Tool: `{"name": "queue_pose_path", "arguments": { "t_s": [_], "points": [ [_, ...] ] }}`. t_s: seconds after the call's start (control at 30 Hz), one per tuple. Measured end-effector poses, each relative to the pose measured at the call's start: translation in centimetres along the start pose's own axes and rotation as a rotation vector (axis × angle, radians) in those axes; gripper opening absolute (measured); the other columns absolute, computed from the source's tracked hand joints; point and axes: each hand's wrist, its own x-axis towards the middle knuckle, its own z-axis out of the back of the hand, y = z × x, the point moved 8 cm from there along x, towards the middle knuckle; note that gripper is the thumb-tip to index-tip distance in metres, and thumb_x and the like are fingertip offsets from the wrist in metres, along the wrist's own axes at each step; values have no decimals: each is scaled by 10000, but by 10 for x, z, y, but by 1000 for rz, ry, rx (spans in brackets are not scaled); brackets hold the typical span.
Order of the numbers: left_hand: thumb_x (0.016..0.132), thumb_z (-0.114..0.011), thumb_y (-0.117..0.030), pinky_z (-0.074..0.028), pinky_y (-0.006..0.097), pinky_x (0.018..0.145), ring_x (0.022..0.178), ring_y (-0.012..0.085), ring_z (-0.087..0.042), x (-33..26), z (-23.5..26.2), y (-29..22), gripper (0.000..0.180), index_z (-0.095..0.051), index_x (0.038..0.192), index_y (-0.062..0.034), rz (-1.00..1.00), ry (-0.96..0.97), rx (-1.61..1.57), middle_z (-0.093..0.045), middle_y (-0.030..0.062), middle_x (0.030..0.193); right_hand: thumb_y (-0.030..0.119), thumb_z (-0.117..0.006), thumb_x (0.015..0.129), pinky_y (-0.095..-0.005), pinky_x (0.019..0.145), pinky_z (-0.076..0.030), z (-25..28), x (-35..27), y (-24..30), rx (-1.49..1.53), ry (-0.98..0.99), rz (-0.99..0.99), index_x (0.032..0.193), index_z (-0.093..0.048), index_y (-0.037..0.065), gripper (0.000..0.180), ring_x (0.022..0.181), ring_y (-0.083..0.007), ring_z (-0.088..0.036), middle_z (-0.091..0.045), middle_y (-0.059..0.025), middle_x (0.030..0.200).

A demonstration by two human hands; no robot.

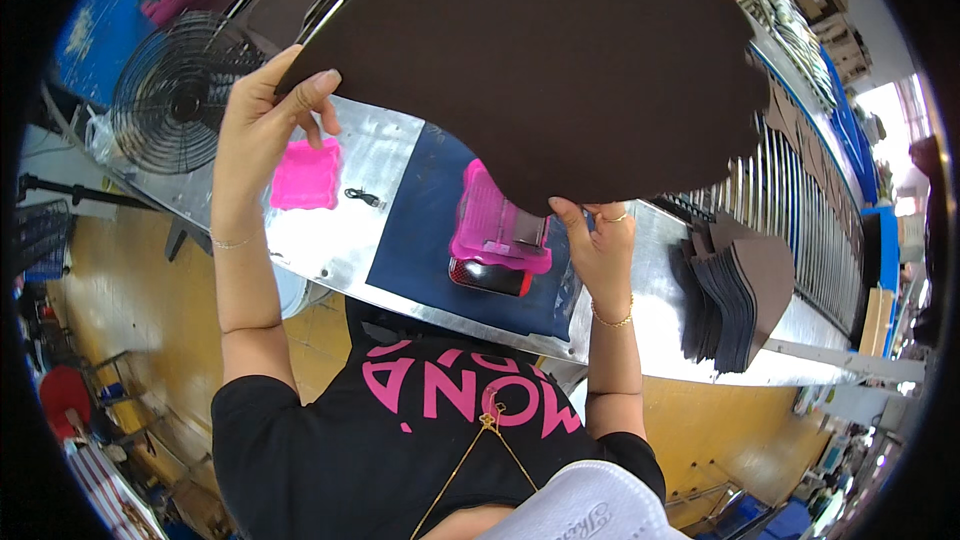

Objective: The person picks up brown fabric pieces from a conveyor belt and stacks them on a table. The person handles the pieces one at a time, placing them in a neat pile.

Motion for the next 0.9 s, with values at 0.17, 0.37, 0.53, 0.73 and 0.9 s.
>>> {"name": "queue_pose_path", "arguments": {
  "t_s": [0.17, 0.37, 0.53, 0.73, 0.9],
  "points": [
    [874, -637, -83, -405, 179, 498, 582, 57, -575, -16, 28, 6, 124, -642, 968, -1, 15, -26, 214, -627, 7, 726, 36, -685, 799, -331, 647, -483, -13, 4, 12, -171, 37, 176, 891, -664, 12, 97, 704, -261, -613, -650, -127, 789],
    [870, -615, -56, -427, 220, 497, 560, 76, -577, -25, -11, 35, 105, -636, 906, 41, 95, 177, 298, -611, 30, 692, -6, -658, 794, -358, 640, -472, 20, -16, -3, -269, 44, 213, 841, -639, 3, 52, 695, -286, -588, -626, -117, 761],
    [835, -655, -49, -410, 274, 478, 516, 119, -549, -17, -80, 55, 109, -606, 821, 47, 82, 424, 411, -547, 44, 648, 6, -666, 807, -330, 678, -470, 59, -61, -53, -335, 21, -82, 891, -677, 0, 85, 753, -265, -601, -651, -118, 824],
    [715, -730, -95, -447, 344, 599, 714, 234, -557, -13, -165, 22, 105, -685, 795, -44, -389, 585, 535, -525, 69, 752, 32, -705, 801, -295, 787, -448, 133, -143, -111, -255, -266, -387, 915, -693, -1, 119, 857, -178, -604, -680, -90, 917],
    [692, -757, -196, -454, 374, 688, 878, 268, -521, -34, -253, 9, 219, -697, 860, -70, -670, 794, 536, -496, 87, 845, 145, -653, 898, -212, 689, -432, 222, -172, -56, -219, -668, -331, 975, -658, -23, 185, 786, -76, -522, -624, -8, 871]
  ]
}}
